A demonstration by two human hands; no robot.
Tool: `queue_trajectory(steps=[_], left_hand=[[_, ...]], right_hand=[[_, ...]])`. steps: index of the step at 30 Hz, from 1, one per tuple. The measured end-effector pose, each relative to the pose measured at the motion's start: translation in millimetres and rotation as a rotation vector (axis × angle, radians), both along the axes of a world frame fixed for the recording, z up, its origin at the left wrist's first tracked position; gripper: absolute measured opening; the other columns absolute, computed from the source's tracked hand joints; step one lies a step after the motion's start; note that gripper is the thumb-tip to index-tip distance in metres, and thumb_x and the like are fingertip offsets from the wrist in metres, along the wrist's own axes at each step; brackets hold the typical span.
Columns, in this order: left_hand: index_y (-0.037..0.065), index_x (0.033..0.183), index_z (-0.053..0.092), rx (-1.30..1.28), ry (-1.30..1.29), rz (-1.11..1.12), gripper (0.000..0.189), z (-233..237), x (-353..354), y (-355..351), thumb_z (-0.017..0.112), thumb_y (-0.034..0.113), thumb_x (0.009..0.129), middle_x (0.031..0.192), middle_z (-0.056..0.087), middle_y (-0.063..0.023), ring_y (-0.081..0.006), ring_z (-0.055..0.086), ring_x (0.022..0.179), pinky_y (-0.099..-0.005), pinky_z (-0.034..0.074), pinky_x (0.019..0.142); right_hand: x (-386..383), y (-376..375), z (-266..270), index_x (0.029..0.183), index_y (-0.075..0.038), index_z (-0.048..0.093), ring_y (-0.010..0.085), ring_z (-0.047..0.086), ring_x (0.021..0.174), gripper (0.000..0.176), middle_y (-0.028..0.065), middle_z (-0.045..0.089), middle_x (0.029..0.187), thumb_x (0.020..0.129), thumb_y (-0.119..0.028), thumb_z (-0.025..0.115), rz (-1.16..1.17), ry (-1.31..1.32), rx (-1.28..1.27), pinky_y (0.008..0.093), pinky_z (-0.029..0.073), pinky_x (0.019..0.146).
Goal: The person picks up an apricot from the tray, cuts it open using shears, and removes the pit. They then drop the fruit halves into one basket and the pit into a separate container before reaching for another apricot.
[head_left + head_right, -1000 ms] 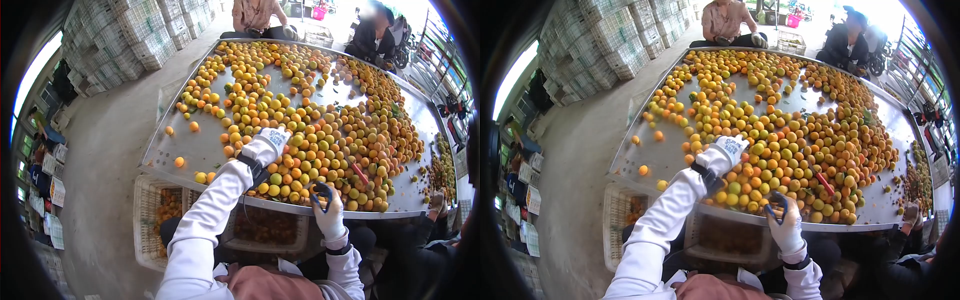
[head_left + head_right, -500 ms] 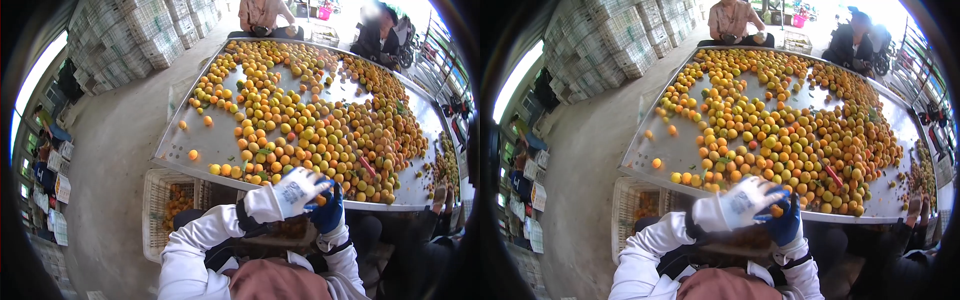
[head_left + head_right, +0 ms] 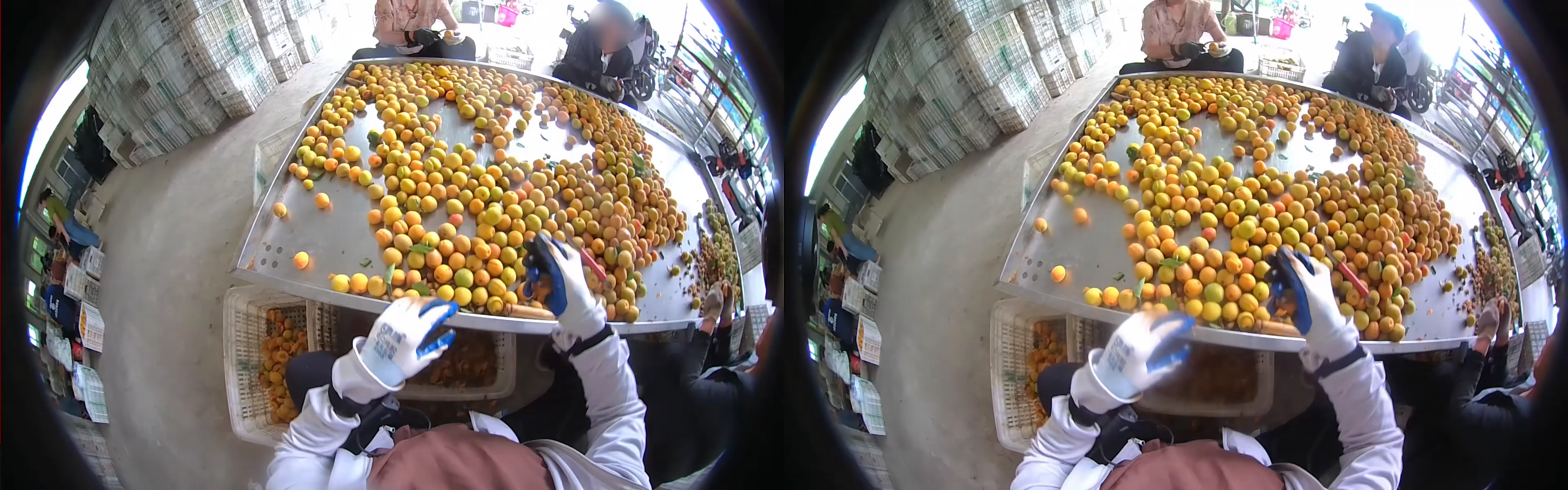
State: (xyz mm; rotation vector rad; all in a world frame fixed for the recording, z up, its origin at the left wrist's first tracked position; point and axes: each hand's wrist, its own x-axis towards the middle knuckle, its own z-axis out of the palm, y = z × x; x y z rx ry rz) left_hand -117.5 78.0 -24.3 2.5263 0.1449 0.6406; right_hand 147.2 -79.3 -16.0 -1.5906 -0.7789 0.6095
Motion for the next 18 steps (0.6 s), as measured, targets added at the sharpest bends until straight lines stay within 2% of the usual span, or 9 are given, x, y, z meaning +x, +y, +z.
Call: queue_trajectory(steps=[1, 3, 7, 9, 11, 12, 13, 17, 18], left_hand=[[0.007, 0.125, 0.062, -0.009, -0.006, 0.011, 0.053, 0, 0, 0, 0.078, 0.019, 0.076, 0.116, 0.064, -0.0156, -0.0377, 0.062, 0.101, -0.0470, 0.050, 0.088], [0.007, 0.125, 0.062, -0.039, -0.039, 0.025, 0.053, -3, 1, 7, 0.078, 0.018, 0.075, 0.116, 0.064, -0.0155, -0.0383, 0.062, 0.102, -0.0471, 0.051, 0.088], [0.004, 0.120, 0.062, -0.042, -0.053, 0.092, 0.049, -1, -6, 32, 0.078, 0.011, 0.074, 0.117, 0.065, -0.0159, -0.0387, 0.063, 0.101, -0.0478, 0.051, 0.088], [0.005, 0.113, 0.066, -0.070, -0.092, 0.163, 0.038, 7, -5, 44, 0.078, 0.008, 0.077, 0.107, 0.067, -0.0136, -0.0347, 0.065, 0.097, -0.0461, 0.053, 0.087], [0.004, 0.113, 0.065, -0.109, -0.082, 0.211, 0.038, 14, -5, 56, 0.076, 0.006, 0.078, 0.108, 0.068, -0.0128, -0.0343, 0.065, 0.096, -0.0461, 0.053, 0.086], [0.004, 0.114, 0.064, -0.116, -0.100, 0.223, 0.038, 17, -4, 61, 0.076, 0.005, 0.077, 0.109, 0.068, -0.0126, -0.0346, 0.066, 0.094, -0.0462, 0.053, 0.084], [0.004, 0.114, 0.064, -0.116, -0.105, 0.244, 0.040, 13, -5, 66, 0.076, 0.004, 0.076, 0.109, 0.069, -0.0123, -0.0350, 0.066, 0.094, -0.0460, 0.053, 0.084], [0.004, 0.112, 0.067, -0.247, -0.105, 0.247, 0.042, 16, 1, 92, 0.077, 0.006, 0.072, 0.107, 0.069, -0.0121, -0.0351, 0.066, 0.095, -0.0452, 0.053, 0.086], [0.002, 0.112, 0.067, -0.249, -0.125, 0.266, 0.040, 22, 5, 93, 0.075, 0.000, 0.073, 0.106, 0.069, -0.0135, -0.0364, 0.066, 0.097, -0.0452, 0.053, 0.088]], right_hand=[[12, 19, 20, 0.114, 0.000, 0.064, 0.0098, 0.061, 0.064, 0.027, 0.0039, 0.063, 0.079, 0.098, -0.023, 0.063, -0.068, 0.412, -0.059, 0.0239, 0.051, 0.050], [46, 63, 7, 0.106, 0.000, 0.067, 0.0079, 0.058, 0.058, 0.026, 0.0014, 0.065, 0.075, 0.097, -0.024, 0.067, -0.038, 0.048, -0.076, 0.0233, 0.048, 0.047], [93, 151, 0, 0.105, -0.002, 0.069, 0.0133, 0.064, 0.067, 0.024, 0.0072, 0.070, 0.081, 0.092, -0.022, 0.069, -0.009, -0.462, -0.285, 0.0308, 0.053, 0.062], [126, 196, -25, 0.106, -0.004, 0.069, 0.0283, 0.069, 0.083, 0.023, 0.0162, 0.072, 0.092, 0.088, -0.019, 0.071, -0.027, -0.691, -0.141, 0.0381, 0.054, 0.076], [148, 239, -33, 0.108, -0.005, 0.069, 0.0316, 0.069, 0.086, 0.027, 0.0173, 0.072, 0.095, 0.086, -0.019, 0.073, -0.116, -0.740, -0.184, 0.0389, 0.054, 0.079], [183, 266, -62, 0.111, -0.004, 0.067, 0.0330, 0.070, 0.091, 0.032, 0.0183, 0.072, 0.099, 0.085, -0.022, 0.074, -0.083, -0.741, -0.070, 0.0403, 0.054, 0.081], [179, 279, -44, 0.116, -0.004, 0.064, 0.0347, 0.069, 0.094, 0.041, 0.0185, 0.072, 0.100, 0.084, -0.027, 0.075, -0.147, -0.664, -0.324, 0.0420, 0.054, 0.083], [234, 352, -81, 0.128, -0.002, 0.058, 0.0341, 0.065, 0.110, 0.059, 0.0195, 0.067, 0.119, 0.082, -0.035, 0.075, -0.179, -0.875, -0.497, 0.0415, 0.051, 0.094], [238, 368, -81, 0.131, -0.003, 0.055, 0.0344, 0.065, 0.111, 0.062, 0.0196, 0.067, 0.119, 0.082, -0.034, 0.075, -0.171, -0.866, -0.548, 0.0412, 0.051, 0.095]])
